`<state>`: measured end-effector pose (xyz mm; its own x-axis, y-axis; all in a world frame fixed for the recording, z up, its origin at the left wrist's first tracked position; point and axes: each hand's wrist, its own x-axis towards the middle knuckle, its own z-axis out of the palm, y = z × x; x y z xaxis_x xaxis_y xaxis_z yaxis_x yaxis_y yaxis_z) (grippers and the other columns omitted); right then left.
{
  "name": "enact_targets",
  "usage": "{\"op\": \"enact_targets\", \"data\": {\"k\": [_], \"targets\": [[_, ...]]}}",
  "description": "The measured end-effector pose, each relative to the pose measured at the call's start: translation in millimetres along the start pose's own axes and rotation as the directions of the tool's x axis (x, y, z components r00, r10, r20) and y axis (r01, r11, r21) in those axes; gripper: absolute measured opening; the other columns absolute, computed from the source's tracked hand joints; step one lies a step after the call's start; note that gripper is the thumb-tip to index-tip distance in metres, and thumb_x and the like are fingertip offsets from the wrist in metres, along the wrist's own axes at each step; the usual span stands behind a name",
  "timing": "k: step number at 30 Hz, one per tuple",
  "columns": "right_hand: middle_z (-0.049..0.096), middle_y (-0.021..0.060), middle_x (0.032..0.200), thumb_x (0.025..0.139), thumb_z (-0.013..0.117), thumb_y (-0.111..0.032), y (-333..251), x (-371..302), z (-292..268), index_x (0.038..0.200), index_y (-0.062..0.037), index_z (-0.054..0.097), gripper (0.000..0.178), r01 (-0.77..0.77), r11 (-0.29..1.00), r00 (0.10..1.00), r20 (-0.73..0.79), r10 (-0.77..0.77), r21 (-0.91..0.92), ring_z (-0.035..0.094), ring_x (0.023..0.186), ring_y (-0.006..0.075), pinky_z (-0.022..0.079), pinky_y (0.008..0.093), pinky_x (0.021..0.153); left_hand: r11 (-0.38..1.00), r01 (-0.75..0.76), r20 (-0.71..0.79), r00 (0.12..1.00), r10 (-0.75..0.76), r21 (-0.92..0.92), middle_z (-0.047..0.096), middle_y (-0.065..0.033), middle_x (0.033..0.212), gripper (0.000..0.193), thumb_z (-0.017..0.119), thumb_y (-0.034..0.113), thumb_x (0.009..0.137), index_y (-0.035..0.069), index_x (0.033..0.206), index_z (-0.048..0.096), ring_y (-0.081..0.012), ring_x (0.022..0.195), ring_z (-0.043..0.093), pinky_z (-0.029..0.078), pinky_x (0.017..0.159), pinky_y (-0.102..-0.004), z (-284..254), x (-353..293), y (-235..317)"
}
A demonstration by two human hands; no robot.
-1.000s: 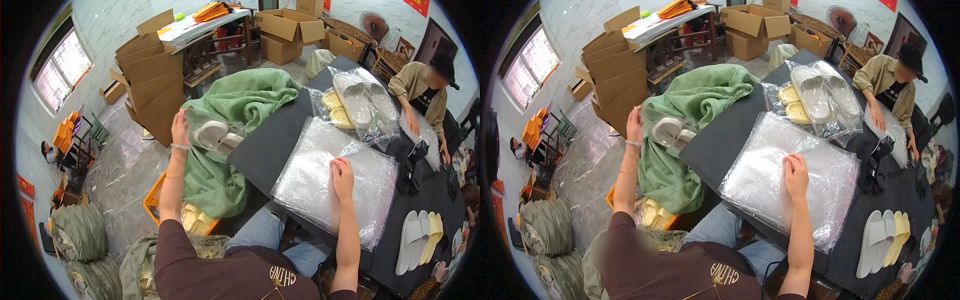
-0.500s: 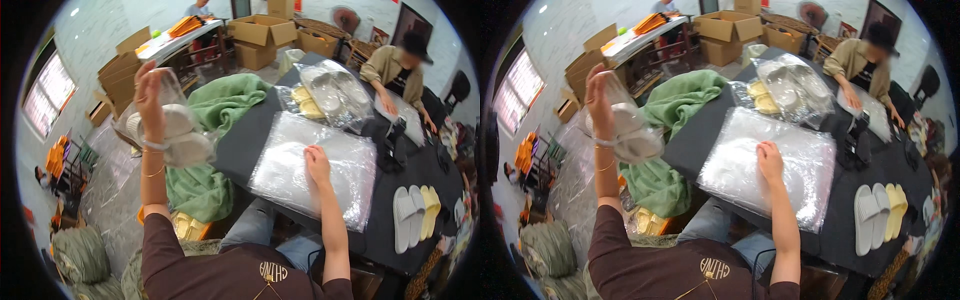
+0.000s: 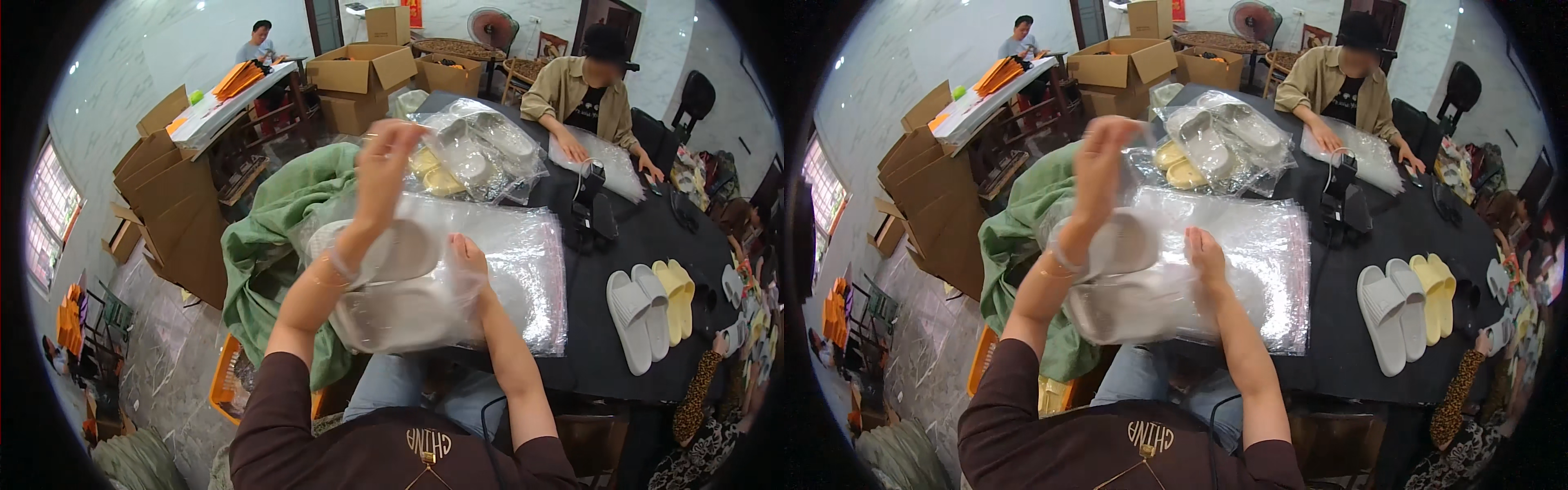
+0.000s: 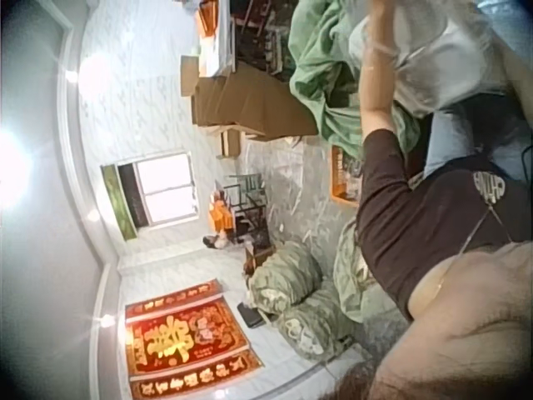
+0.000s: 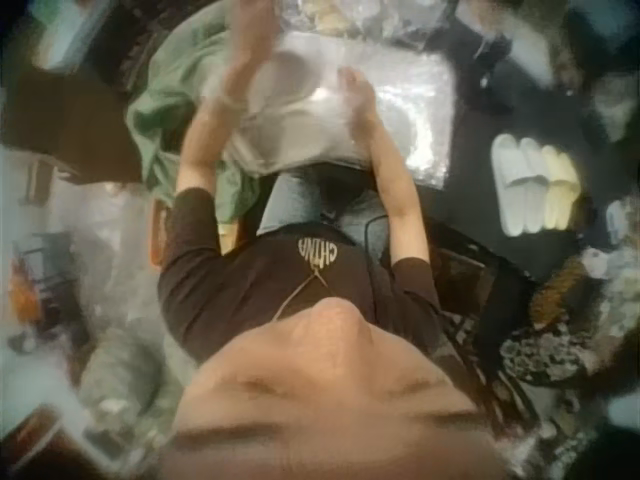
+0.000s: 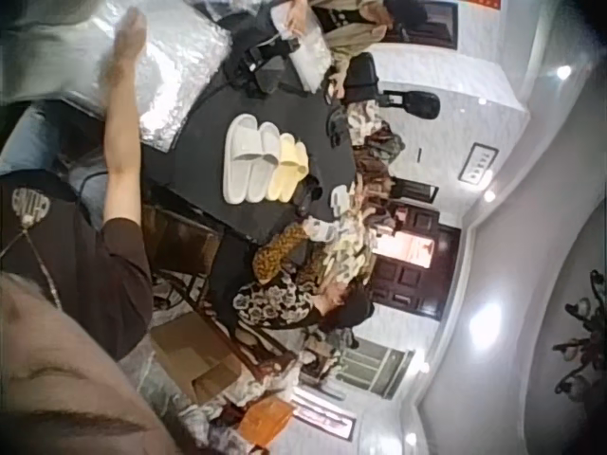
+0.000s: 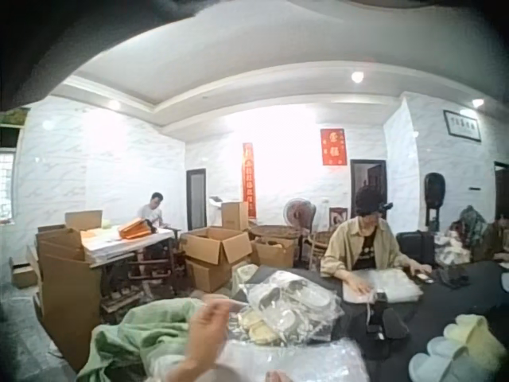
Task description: The person packs pairs of yellow and white plastic slippers into clear plastic bags. They pick up a pair of slippers, place them inside a bag, and then set the packaged item aside on the table. The process is repeated for multiple pairs of slippers.
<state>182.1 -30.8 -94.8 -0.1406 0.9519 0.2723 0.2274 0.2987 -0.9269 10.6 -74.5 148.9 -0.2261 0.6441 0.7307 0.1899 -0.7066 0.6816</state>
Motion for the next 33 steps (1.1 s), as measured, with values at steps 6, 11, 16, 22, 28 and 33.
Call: {"op": "enact_targets", "data": {"k": [6,11,16,22,28,33], "targets": [[0.062,0.0109,0.115,0.099,0.036,-0.043,18,21,-11,0.118,-0.0014,0.053,0.049,-0.283,0.404,0.922,0.131,0.366,0.870,0.057,0.096,0.0201,0.046,0.0332,0.085,0.967,0.127,0.376,0.904,-0.204,0.220,0.064,-0.0077,0.105,0.027,0.059,0.027,0.092,0.004,0.103,0.065,-0.0173,0.098,0.058,0.044,0.085,-0.0307,63,-22,-98],[0.060,0.0171,0.115,0.097,0.037,-0.044,-10,17,-32,0.120,0.0012,0.051,0.053,-0.202,0.125,0.918,0.143,0.371,0.971,0.057,0.099,0.0233,0.044,0.0338,0.090,0.933,0.140,0.583,0.748,-0.319,0.331,0.062,-0.0110,0.118,0.034,0.059,0.029,0.091,0.004,0.114,0.062,-0.0209,0.110,0.056,0.042,0.094,-0.0336,32,-34,-91],[0.058,0.0200,0.118,0.098,0.043,-0.030,28,34,-50,0.119,0.0071,0.050,0.043,-0.170,0.568,0.929,-0.060,0.364,0.805,0.057,0.104,0.0241,0.046,0.0348,0.092,0.920,-0.048,0.578,0.790,-0.203,0.389,0.058,-0.0131,0.124,0.029,0.060,0.019,0.090,0.005,0.115,0.061,-0.0287,0.124,0.047,0.036,0.103,-0.0375,-41,-70,-4],[0.063,0.0144,0.106,0.097,0.045,-0.042,-20,27,-80,0.117,0.0051,0.055,0.052,0.056,0.988,0.939,-0.328,-0.101,-0.145,0.063,0.093,0.0194,0.050,0.0271,0.079,0.672,0.110,0.108,0.956,-0.273,0.732,0.052,-0.0166,0.131,0.036,0.059,0.014,0.089,0.001,0.122,0.055,-0.0328,0.129,0.042,0.033,0.105,-0.0402,-99,-192,29],[0.067,0.0138,0.088,0.092,0.032,-0.066,-97,-3,-105,0.122,0.0066,0.051,0.081,-0.447,0.883,0.852,0.233,0.469,-0.140,0.064,0.062,0.0159,0.050,0.0250,0.055,0.451,0.446,-0.331,0.890,-0.314,0.773,0.052,-0.0209,0.123,0.042,0.054,0.026,0.093,-0.004,0.122,0.051,-0.0328,0.116,0.049,0.037,0.098,-0.0415,-159,-244,16],[0.067,0.0113,0.086,0.092,0.038,-0.062,-113,-30,-111,0.123,0.0045,0.050,0.074,-0.419,0.897,0.779,0.453,0.433,-0.138,0.063,0.072,0.0140,0.048,0.0247,0.069,0.453,0.844,-0.426,0.537,-0.728,0.289,0.059,-0.0115,0.084,0.047,0.041,0.040,0.099,-0.003,0.103,0.058,-0.0196,0.074,0.061,0.050,0.066,-0.0305,-198,-280,-22]]}}
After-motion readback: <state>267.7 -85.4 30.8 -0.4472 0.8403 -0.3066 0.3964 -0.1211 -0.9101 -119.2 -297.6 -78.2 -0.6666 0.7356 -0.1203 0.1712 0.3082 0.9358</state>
